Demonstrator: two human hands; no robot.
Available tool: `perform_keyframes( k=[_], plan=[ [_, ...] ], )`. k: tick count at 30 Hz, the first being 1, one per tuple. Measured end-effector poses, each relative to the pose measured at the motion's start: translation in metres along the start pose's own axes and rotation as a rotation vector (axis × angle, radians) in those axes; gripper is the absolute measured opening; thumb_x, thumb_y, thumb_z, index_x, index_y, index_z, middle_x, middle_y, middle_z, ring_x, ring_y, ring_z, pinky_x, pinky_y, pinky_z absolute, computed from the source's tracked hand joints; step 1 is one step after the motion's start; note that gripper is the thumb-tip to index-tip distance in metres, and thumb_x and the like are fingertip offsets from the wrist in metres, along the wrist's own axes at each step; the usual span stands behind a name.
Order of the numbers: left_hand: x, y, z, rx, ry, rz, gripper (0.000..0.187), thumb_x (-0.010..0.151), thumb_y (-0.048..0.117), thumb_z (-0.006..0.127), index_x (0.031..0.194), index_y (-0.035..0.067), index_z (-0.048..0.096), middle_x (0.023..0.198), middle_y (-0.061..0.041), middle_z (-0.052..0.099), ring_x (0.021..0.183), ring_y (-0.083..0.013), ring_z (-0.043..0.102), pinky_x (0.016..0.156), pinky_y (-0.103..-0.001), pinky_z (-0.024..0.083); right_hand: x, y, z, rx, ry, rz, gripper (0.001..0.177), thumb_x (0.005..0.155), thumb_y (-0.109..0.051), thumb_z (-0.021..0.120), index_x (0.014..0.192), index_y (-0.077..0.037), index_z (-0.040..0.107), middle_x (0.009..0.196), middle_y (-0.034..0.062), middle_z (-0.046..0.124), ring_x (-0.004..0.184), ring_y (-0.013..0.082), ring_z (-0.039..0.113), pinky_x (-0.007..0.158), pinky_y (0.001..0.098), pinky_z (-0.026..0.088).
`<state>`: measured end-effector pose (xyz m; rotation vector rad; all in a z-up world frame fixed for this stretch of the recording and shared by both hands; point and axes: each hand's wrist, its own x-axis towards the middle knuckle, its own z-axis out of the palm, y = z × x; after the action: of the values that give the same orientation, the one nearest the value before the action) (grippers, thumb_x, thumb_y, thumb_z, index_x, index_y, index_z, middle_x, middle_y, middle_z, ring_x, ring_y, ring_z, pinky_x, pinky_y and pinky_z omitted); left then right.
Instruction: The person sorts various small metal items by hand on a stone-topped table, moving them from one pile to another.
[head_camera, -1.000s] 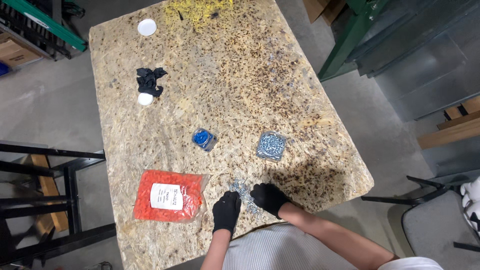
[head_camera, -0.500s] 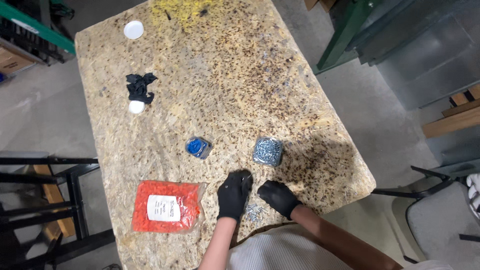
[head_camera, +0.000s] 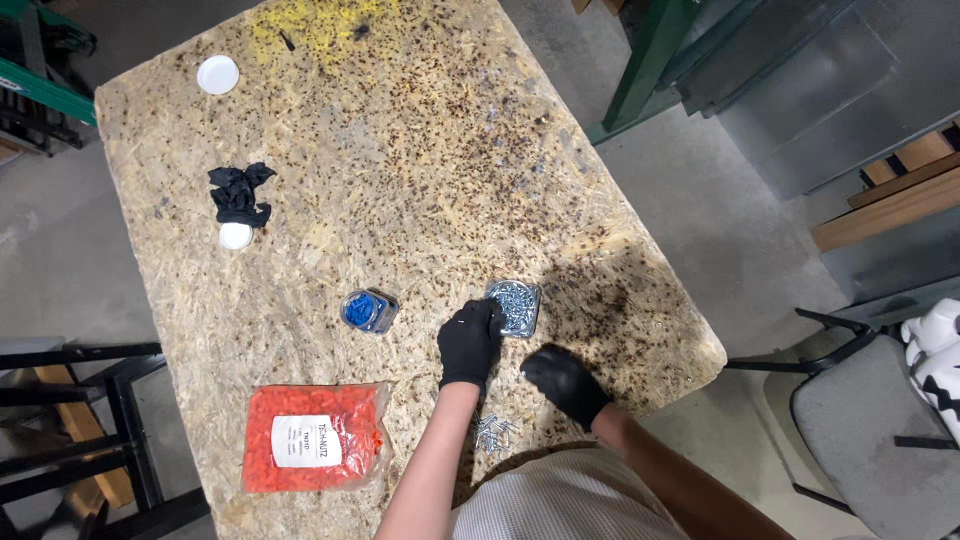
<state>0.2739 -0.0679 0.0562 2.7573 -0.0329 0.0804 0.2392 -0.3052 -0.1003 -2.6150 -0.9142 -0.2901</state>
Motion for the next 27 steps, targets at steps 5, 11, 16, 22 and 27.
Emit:
perform_keyframes(
  k=[5, 11, 16, 22, 27],
  plan=[
    [-0.002, 0.012, -0.038, -0.203, 0.074, -0.067, 0.036, 0.102, 0.061, 0.040, 0.102, 0.035, 0.065, 0.087, 0.001, 0.066, 0.089, -0.0289, 0.071, 0.075, -0.044, 0.059, 0.007, 0.035, 0.032, -0.468, 0.141, -0.167, 0.024, 0.109, -0.035, 0.035, 0.112, -0.030, 0.059, 0.099, -0.0022, 0.064, 0.099, 0.0208, 0.066, 0.070, 0.0372, 0.051],
    [-0.004, 0.010, -0.031, -0.256, 0.105, -0.015, 0.043, 0.103, 0.065, 0.037, 0.110, 0.035, 0.067, 0.096, 0.000, 0.070, 0.095, -0.0275, 0.071, 0.078, -0.043, 0.059, 0.095, 0.021, -0.065, 0.217, 0.101, 0.050, 0.031, 0.100, -0.056, 0.055, 0.116, -0.035, 0.072, 0.107, -0.0106, 0.071, 0.110, 0.0134, 0.066, 0.089, 0.0310, 0.056],
    [-0.022, -0.006, -0.001, -0.232, 0.124, 0.019, 0.046, 0.102, 0.065, 0.038, 0.113, 0.032, 0.069, 0.106, -0.001, 0.073, 0.105, -0.0293, 0.070, 0.087, -0.047, 0.058, 0.133, 0.002, -0.079, -0.095, 0.041, -0.005, 0.018, 0.093, -0.050, 0.060, 0.092, -0.033, 0.066, 0.085, -0.0070, 0.065, 0.084, 0.0190, 0.066, 0.068, 0.0365, 0.054],
    [-0.074, -0.014, -0.051, -0.292, 0.335, -0.013, 0.032, 0.104, 0.047, 0.058, 0.109, 0.021, 0.076, 0.110, -0.004, 0.077, 0.114, -0.0251, 0.069, 0.098, -0.041, 0.056, 0.130, -0.005, -0.086, 0.094, 0.101, 0.056, 0.027, 0.091, -0.061, 0.064, 0.105, -0.039, 0.072, 0.095, -0.0092, 0.070, 0.088, 0.0184, 0.069, 0.073, 0.0374, 0.057],
    [-0.161, -0.045, -0.033, -0.354, 0.118, -0.305, 0.031, 0.095, 0.045, 0.062, 0.117, 0.025, 0.073, 0.121, -0.001, 0.074, 0.116, -0.0229, 0.068, 0.095, -0.039, 0.055, 0.096, -0.056, -0.116, 0.130, -0.002, -0.150, 0.016, 0.100, -0.031, 0.060, 0.097, -0.021, 0.072, 0.093, 0.0030, 0.071, 0.087, 0.0223, 0.069, 0.080, 0.0384, 0.056]
  ],
)
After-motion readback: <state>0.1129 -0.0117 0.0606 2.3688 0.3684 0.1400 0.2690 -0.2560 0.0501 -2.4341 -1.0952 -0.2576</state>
